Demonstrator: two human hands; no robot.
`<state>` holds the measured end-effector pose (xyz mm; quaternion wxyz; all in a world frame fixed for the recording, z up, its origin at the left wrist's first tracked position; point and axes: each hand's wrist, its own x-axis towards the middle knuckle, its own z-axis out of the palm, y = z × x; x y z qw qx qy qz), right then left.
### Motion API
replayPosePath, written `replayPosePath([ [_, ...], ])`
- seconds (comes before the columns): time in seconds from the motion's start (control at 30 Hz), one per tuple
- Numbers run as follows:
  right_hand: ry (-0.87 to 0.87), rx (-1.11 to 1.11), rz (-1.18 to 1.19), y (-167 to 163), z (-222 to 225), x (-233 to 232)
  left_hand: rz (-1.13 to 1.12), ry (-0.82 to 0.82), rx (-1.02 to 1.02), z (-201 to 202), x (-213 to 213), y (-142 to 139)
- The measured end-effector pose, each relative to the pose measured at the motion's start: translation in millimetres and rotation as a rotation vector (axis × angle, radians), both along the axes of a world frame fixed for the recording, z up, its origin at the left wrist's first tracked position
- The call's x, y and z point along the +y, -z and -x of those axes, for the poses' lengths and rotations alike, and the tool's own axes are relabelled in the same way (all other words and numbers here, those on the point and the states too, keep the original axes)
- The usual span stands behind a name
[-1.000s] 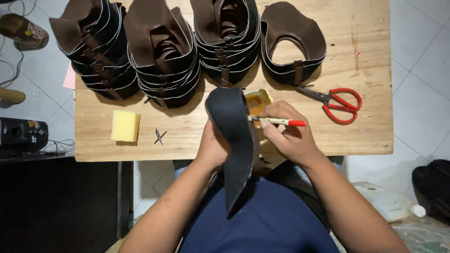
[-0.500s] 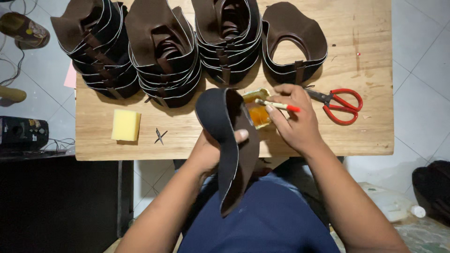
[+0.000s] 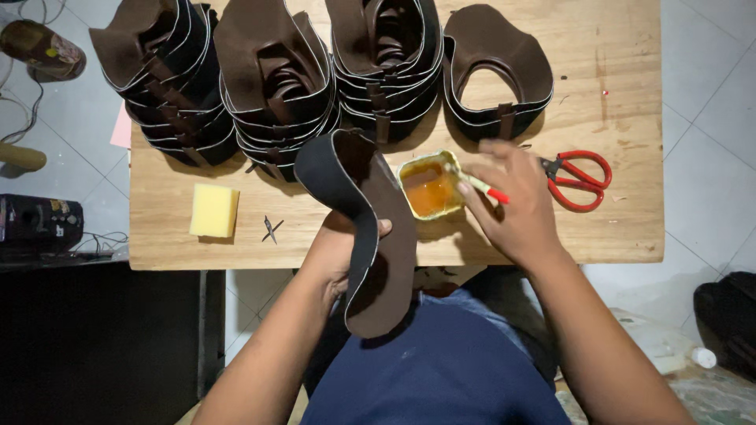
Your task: The person applies a yellowish adhesive to the edges of brown shoe upper components using a small brush. They repeatedly dip the brush into a container of glue and coat the edges of each piece, then place the treated pieces into a stack on the table.
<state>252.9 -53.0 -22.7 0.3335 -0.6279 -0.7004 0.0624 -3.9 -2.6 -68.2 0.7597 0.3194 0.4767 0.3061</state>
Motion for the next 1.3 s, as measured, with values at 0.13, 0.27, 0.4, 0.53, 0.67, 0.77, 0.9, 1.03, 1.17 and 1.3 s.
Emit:
replayPosePath([
  [0.13, 0.124, 0.337, 0.413, -4, 1, -13, -0.057, 0.009, -0.034, -7, 2, 4],
  [0.27, 0.085, 0.708, 0.242, 3, 12, -16, 0.100, 0.028, -0.015, -23, 0, -10],
  [0.4, 0.071, 0.781, 0.262, 7, 17, -13, 0.006, 0.067, -0.180, -30, -1, -28],
  [0.53, -0.012, 0.581, 0.124, 3, 19, -14, 0.040, 0.082, -0.250, -31, -2, -38],
  [0.67, 0.044, 0.661, 0.241, -3, 22, -6, -0.032, 0.118, -0.226, -31, -3, -34],
  [0.77, -0.021, 0.579, 0.135, -9, 20, -1, 0.063, 0.097, -0.307, -33, -1, -28],
  [0.9, -0.171, 0.522, 0.007, -12, 17, 8, -0.066, 0.147, -0.268, -34, 0, -28],
  [1.03, -0.183, 0.535, 0.154, -9, 14, 11, 0.079, 0.143, -0.288, -34, 3, -34],
  [1.17, -0.167, 0.619, 0.309, -4, 9, 3, 0.043, 0.110, -0.291, -32, 4, -29],
  [1.3, -0.205, 0.629, 0.270, 0, 8, -7, 0.021, 0.077, -0.254, -28, 2, -12],
])
